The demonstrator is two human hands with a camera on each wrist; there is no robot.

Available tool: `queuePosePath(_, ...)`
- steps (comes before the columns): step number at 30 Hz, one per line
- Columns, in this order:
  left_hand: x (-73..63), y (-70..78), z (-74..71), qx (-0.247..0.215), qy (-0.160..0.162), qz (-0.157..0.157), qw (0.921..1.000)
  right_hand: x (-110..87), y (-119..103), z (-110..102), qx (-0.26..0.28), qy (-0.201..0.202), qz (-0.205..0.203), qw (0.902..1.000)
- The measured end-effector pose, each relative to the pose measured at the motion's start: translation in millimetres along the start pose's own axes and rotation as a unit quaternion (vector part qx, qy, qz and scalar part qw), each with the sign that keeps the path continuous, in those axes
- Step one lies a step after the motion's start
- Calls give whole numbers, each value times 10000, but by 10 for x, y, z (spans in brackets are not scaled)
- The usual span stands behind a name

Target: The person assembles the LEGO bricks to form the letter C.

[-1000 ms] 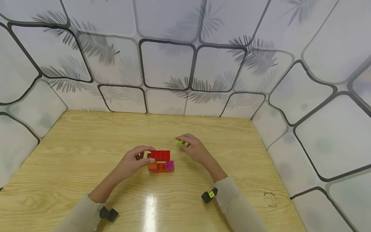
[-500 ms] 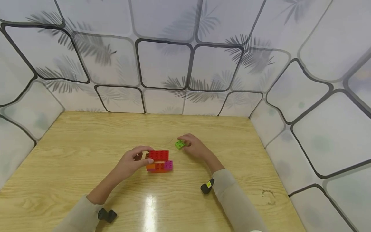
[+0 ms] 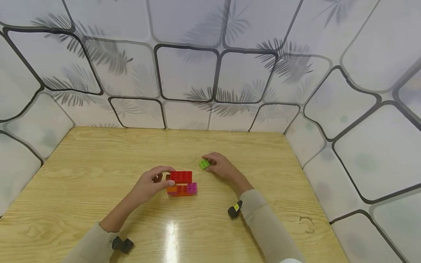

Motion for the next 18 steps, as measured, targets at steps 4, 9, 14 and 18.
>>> queuePosePath(4, 0, -2, 1, 13, -24, -17, 10000, -11, 10, -5, -43, 10, 13, 10000)
queuePosePath(9, 3, 18, 7, 59, -102, 74, 9999, -36, 24, -19, 116, 68, 190, 9997)
queuePosePath(14, 8, 43, 9, 154, -159, 179, 9996, -83, 39, -15, 224, 87, 512, 9984)
queuePosePath(18, 14, 59, 4, 231, -156, 173, 9995, -121, 38, -15, 199, 164, 691, 9973)
Point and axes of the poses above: each hand's wrist, its own x-axis towards the middle knuckle, its own z-axis out of the palm, y = z × x, the point moved 10 cm from there along x, towards the middle knuckle
